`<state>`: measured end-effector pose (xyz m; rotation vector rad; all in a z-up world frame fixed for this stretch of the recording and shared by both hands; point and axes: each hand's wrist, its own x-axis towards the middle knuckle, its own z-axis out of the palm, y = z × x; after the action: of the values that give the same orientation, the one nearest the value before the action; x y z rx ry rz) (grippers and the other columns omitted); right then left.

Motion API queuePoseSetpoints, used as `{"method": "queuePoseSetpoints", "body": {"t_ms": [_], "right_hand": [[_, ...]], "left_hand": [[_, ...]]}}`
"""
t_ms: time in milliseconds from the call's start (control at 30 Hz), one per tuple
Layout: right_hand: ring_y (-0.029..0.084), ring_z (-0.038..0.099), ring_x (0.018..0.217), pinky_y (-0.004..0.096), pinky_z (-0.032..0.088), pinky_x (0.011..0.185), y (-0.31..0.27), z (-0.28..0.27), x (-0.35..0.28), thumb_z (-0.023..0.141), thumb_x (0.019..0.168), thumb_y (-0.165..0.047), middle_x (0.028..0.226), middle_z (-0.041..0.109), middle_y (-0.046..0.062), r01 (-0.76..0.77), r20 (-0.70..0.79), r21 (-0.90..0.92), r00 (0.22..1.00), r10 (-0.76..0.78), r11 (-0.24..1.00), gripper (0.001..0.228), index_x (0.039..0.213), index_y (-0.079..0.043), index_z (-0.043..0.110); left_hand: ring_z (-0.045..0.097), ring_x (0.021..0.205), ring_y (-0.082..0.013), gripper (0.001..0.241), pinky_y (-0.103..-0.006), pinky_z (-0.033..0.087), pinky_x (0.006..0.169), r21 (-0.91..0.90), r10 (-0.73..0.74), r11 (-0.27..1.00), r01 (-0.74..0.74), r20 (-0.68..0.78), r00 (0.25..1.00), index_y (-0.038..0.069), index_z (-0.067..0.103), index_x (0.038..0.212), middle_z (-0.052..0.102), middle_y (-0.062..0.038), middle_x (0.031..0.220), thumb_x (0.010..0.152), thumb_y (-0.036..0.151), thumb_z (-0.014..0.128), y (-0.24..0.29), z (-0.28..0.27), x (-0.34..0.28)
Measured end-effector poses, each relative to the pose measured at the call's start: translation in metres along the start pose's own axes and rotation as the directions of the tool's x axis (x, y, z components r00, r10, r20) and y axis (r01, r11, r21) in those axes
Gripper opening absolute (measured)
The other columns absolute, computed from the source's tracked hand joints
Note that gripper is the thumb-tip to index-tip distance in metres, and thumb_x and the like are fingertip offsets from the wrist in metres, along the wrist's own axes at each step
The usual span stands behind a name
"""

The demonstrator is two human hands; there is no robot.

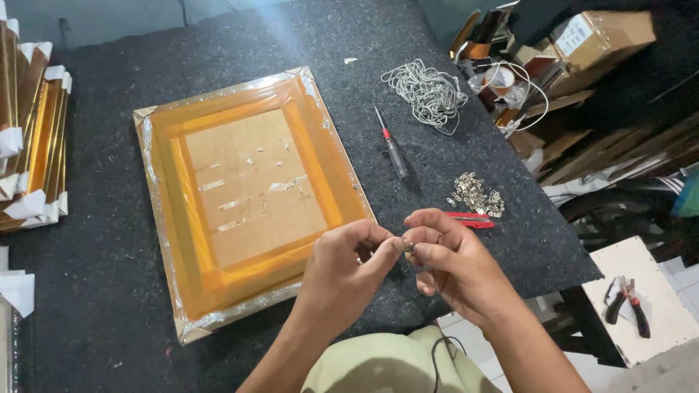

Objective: Attaching metal hangers to the back of a picture frame using a manual screwdriver in a workshop.

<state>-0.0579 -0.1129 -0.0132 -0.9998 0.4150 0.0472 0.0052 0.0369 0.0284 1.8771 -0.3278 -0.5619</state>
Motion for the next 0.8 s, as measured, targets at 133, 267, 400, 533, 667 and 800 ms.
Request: {"method": "queuePoseSetpoints", "body": {"t_ms": [133, 267, 400, 533, 667, 800], "right_hand": [[0.010, 0.050, 0.063, 0.021, 0.040, 0.034, 0.0006, 0.0015, 0.0021, 0.057, 0.075, -0.002, 0.075, 0.054, 0.006, -0.021, 0.035, 0.032, 0.999, 0.020, 0.999, 0.027, 0.101, -0.004, 0.051], [0.011, 0.048, 0.063, 0.020, 0.039, 0.035, 0.0050, -0.0003, 0.0042, 0.056, 0.075, -0.002, 0.074, 0.053, 0.005, -0.033, 0.059, 0.073, 0.998, 0.029, 0.997, 0.025, 0.099, -0.005, 0.051], [0.009, 0.044, 0.057, 0.020, 0.040, 0.035, 0.0091, -0.0035, 0.0062, 0.054, 0.073, 0.000, 0.074, 0.054, 0.004, -0.036, 0.092, 0.123, 0.995, 0.024, 0.992, 0.027, 0.099, -0.004, 0.050], [0.010, 0.045, 0.058, 0.021, 0.041, 0.034, 0.0068, 0.0006, 0.0058, 0.054, 0.075, -0.001, 0.075, 0.052, 0.005, -0.033, 0.131, 0.127, 0.991, 0.016, 0.991, 0.023, 0.098, -0.004, 0.049], [0.008, 0.044, 0.056, 0.019, 0.038, 0.034, 0.0077, 0.0013, 0.0066, 0.053, 0.075, 0.000, 0.071, 0.047, 0.002, -0.043, 0.115, 0.126, 0.993, 0.029, 0.991, 0.020, 0.093, -0.007, 0.048], [0.008, 0.039, 0.050, 0.020, 0.037, 0.034, 0.0091, 0.0019, 0.0068, 0.052, 0.075, -0.003, 0.074, 0.045, 0.002, -0.021, 0.127, 0.130, 0.992, 0.004, 0.991, 0.016, 0.090, -0.009, 0.048]], "left_hand": [[0.042, 0.050, -0.0044, 0.017, -0.0230, 0.035, 0.049, -0.014, -0.020, 1.000, 0.021, 0.015, 1.000, 0.013, 0.065, 0.064, 0.054, 0.007, 0.052, 0.077, 0.023, 0.060, -0.0001, -0.0015, 0.0012], [0.041, 0.050, -0.0038, 0.020, -0.0222, 0.033, 0.047, -0.090, 0.013, 0.996, -0.008, 0.052, 0.999, 0.012, 0.063, 0.064, 0.052, 0.006, 0.053, 0.078, 0.024, 0.060, -0.0047, -0.0019, 0.0013], [0.039, 0.050, -0.0038, 0.020, -0.0224, 0.032, 0.047, -0.083, 0.004, 0.997, 0.001, 0.066, 0.998, 0.012, 0.061, 0.063, 0.049, 0.006, 0.053, 0.079, 0.025, 0.060, -0.0074, -0.0007, 0.0026], [0.038, 0.047, -0.0031, 0.021, -0.0218, 0.031, 0.045, -0.070, -0.040, 0.997, 0.045, 0.067, 0.997, 0.013, 0.065, 0.063, 0.051, 0.006, 0.051, 0.079, 0.025, 0.060, -0.0015, -0.0010, 0.0014], [0.042, 0.050, -0.0037, 0.019, -0.0220, 0.035, 0.048, -0.071, -0.026, 0.997, 0.031, 0.073, 0.997, 0.012, 0.062, 0.064, 0.053, 0.006, 0.055, 0.079, 0.023, 0.058, -0.0029, 0.0006, 0.0029], [0.041, 0.051, -0.0032, 0.022, -0.0217, 0.034, 0.048, -0.125, 0.007, 0.992, 0.004, 0.088, 0.996, 0.011, 0.062, 0.066, 0.052, 0.006, 0.055, 0.081, 0.025, 0.057, -0.0069, 0.0041, 0.0041]]}}
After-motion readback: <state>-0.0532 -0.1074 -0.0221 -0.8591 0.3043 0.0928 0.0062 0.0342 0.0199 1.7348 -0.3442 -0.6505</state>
